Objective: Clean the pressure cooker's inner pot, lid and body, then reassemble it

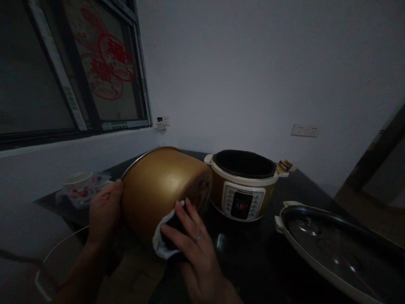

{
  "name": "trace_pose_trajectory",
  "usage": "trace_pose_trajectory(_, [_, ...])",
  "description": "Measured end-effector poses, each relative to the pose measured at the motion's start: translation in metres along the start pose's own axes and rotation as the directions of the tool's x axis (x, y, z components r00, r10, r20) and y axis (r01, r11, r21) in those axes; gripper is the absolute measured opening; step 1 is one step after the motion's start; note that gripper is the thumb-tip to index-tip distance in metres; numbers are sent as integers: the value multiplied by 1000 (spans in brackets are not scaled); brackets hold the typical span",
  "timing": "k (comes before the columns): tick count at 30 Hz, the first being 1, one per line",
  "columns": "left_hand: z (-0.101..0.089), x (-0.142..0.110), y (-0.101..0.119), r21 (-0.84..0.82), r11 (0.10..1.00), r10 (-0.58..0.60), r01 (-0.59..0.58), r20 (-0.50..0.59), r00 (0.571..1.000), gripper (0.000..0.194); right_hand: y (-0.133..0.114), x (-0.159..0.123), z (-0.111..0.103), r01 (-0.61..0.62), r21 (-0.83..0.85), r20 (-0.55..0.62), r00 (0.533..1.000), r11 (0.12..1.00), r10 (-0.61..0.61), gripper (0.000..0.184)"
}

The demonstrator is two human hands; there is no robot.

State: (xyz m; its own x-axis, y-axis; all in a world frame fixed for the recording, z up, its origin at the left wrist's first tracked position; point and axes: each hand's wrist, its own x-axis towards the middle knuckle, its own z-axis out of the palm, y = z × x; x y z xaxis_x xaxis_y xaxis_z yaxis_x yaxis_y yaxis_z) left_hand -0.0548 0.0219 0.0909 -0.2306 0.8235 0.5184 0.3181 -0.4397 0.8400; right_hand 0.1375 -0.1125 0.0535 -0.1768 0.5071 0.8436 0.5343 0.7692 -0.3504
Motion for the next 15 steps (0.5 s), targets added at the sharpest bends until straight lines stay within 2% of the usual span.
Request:
trace_pose_trajectory(3, [3, 16, 22, -65, 995, -69, 76, 106, 992, 39, 7, 3, 12, -81, -9, -50, 996, 997, 80, 67])
trace_pose_trajectory(6, [9, 26, 37, -36, 997, -58, 73, 312, 948, 45, 15, -6, 22, -206, 1, -94, 974, 979, 205, 68])
trace_pose_trajectory(10, [17, 40, 42, 170, 967, 78, -189, 509, 857, 52, 25, -16, 28, -379, 47, -86, 920, 924, 382, 62])
trace_pose_trajectory(15, [33, 58, 33, 235, 823, 255, -517, 661, 706, 46, 41, -23, 48, -521, 206, -76, 835, 828, 545, 56])
